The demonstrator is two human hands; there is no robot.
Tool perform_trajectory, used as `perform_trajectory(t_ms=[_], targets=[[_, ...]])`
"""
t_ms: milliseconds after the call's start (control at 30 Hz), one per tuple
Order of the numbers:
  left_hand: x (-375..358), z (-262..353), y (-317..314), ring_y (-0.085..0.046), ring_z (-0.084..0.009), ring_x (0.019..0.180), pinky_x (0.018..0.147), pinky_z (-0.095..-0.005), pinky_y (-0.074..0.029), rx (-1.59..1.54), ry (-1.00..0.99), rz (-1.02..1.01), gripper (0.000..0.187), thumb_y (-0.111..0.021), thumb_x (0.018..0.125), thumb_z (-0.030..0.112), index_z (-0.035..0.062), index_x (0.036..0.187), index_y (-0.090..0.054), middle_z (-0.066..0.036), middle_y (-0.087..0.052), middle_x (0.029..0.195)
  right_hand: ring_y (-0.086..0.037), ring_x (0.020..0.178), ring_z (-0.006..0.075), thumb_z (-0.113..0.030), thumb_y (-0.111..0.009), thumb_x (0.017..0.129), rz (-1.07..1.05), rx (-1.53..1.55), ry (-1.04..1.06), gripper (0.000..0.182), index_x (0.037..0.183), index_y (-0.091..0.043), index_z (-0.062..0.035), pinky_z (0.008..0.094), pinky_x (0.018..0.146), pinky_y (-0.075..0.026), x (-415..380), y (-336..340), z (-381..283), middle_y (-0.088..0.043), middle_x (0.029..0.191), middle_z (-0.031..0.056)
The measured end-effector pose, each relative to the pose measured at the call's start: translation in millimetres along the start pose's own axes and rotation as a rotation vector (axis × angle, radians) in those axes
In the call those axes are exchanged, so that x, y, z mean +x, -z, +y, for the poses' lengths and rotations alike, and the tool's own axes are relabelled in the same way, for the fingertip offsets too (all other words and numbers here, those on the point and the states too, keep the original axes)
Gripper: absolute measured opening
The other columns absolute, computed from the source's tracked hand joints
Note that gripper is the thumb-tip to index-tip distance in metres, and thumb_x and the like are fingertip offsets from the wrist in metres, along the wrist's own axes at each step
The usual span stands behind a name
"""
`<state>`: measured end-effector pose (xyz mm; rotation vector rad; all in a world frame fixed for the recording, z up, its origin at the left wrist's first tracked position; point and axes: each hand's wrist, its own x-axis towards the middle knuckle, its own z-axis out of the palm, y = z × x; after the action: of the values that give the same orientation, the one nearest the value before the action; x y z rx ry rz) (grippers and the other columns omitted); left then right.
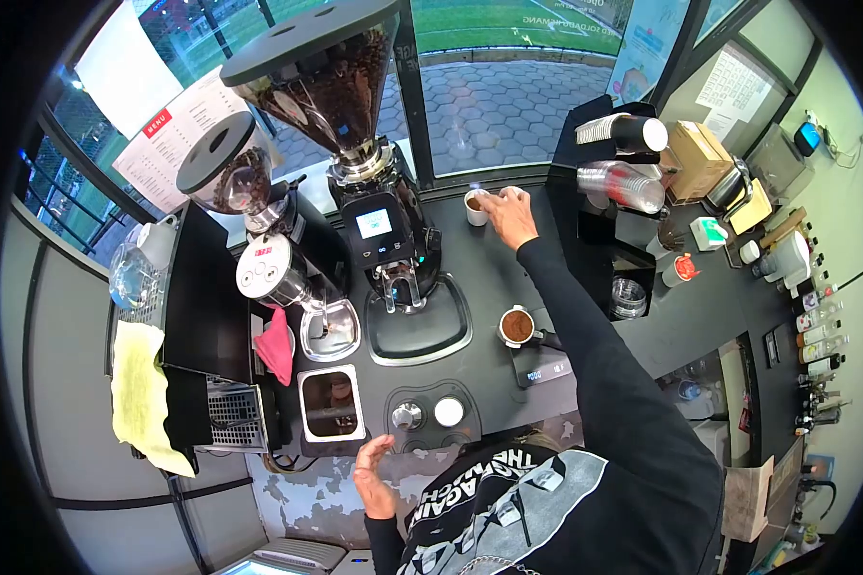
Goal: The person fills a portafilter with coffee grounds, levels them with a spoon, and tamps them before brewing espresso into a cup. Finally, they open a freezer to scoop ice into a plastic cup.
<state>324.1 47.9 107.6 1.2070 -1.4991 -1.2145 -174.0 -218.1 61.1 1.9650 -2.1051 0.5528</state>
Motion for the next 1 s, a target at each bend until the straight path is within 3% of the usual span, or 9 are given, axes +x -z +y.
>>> perform_trajectory(t_ms=[200,267,333,400,467,600,700,833,1000], targets=[[11.8,-0.6,11.1,-0.065,-0.0287,0.116,0.106,-0.0421,-0.047,-0.001,0.003,0.04,0.1,-0.013,0.099,0.081,-0.0035,0.128,-0.059,-0.017,-0.068,0.121,-0.035,0.147,0.0364,-0.01,-0.07,0.087,0.002,-0.151,0.019,0.076,0.151,-0.046,-0.0423,0.0674,0.11,-0.027,-13.9,-15.5,4.1,-0.027,0.168,0.0068],[11.6,3.1,8.2,-0.065,-0.0299,0.116,0.107,-0.0425,-0.046,-0.014,0.036,0.06,0.102,-0.014,0.097,0.082,-0.0039,0.129,-0.058,-0.018,-0.068,0.122,-0.032,0.149,0.0392,-0.002,-0.065,0.087,0.007,-0.233,0.022,0.082,0.156,-0.04,-0.0392,0.0696,0.109,-0.027,-19.2,-8.1,4.2,-0.024,0.169,0.0112],[12.9,7.6,4.1,-0.065,-0.0312,0.116,0.109,-0.0435,-0.045,0.003,0.028,0.044,0.104,-0.016,0.096,0.084,-0.0054,0.129,-0.058,-0.02,-0.068,0.121,-0.031,0.149,0.0414,0.003,-0.062,0.084,0.058,-0.15,-0.03,0.084,0.158,-0.038,-0.0287,0.0677,0.109,-0.03,-32.6,25.6,-7.5,-0.024,0.169,0.0157],[14.2,6.0,-2.4,-0.065,-0.0313,0.116,0.109,-0.0439,-0.045,-0.013,0.024,0.031,0.104,-0.015,0.096,0.083,-0.0059,0.13,-0.057,-0.02,-0.068,0.12,-0.047,0.134,0.0443,0.002,-0.056,0.09,0.104,0.33,-0.045,0.063,0.152,-0.044,-0.0068,0.0535,0.107,-0.043,-64.4,55.0,-5.0,-0.046,0.149,0.0233],[16.8,0.4,-14.6,-0.065,-0.0308,0.116,0.109,-0.0436,-0.045,-0.029,-0.007,0.011,0.101,-0.014,0.099,0.08,-0.0061,0.13,-0.058,-0.02,-0.068,0.121,-0.053,0.126,0.0443,-0.004,-0.054,0.097,-0.012,0.584,-0.102,0.049,0.146,-0.049,-0.003,0.0507,0.105,-0.045,-113.1,77.0,-4.0,-0.054,0.137,0.025],[26.7,2.8,-58.7,-0.065,-0.0313,0.119,0.111,-0.0437,-0.045,-0.042,-0.075,-0.093,0.085,-0.02,0.107,0.066,-0.0063,0.137,-0.055,-0.02,-0.067,0.122,-0.052,0.128,0.0405,-0.029,-0.064,0.1,-0.211,0.611,-0.112,0.052,0.141,-0.053,0.002,0.0499,0.106,-0.044,-221.6,109.9,-28.7,-0.056,0.135,0.0222],[42.6,0.3,-112.0,-0.058,-0.031,0.131,0.115,-0.0439,-0.04,-0.092,-0.147,-0.263,0.062,-0.033,0.112,0.044,-0.0052,0.146,-0.047,-0.022,-0.06,0.135,-0.047,0.13,0.0351,-0.043,-0.077,0.088,-0.331,0.399,-0.136,0.068,0.136,-0.058,0.0009,0.0487,0.106,-0.039,-251.5,116.3,-39.0,-0.056,0.134,0.0178],[70.7,8.8,-184.2,-0.037,-0.0344,0.149,0.121,-0.0446,-0.031,0.115,-0.209,-0.333,0.057,-0.04,0.112,0.037,-0.0027,0.153,-0.038,-0.022,-0.038,0.158,-0.056,0.107,0.0326,-0.036,-0.072,0.093,-0.285,0.307,-0.014,0.038,0.111,-0.063,-0.0039,0.0462,0.095,-0.038,-248.9,98.2,-33.8,-0.063,0.106,0.0128],[95.3,-16.3,-236.3,-0.025,-0.0361,0.154,0.126,-0.0441,-0.02,0.367,-0.335,-0.076,0.062,-0.034,0.112,0.037,-0.0017,0.16,-0.027,-0.021,-0.029,0.165,-0.058,0.103,0.0347,-0.038,-0.071,0.094,-0.197,0.478,0.198,0.04,0.112,-0.062,-0.0026,0.0463,0.094,-0.041,-250.5,80.7,-14.6,-0.062,0.105,0.0144]])
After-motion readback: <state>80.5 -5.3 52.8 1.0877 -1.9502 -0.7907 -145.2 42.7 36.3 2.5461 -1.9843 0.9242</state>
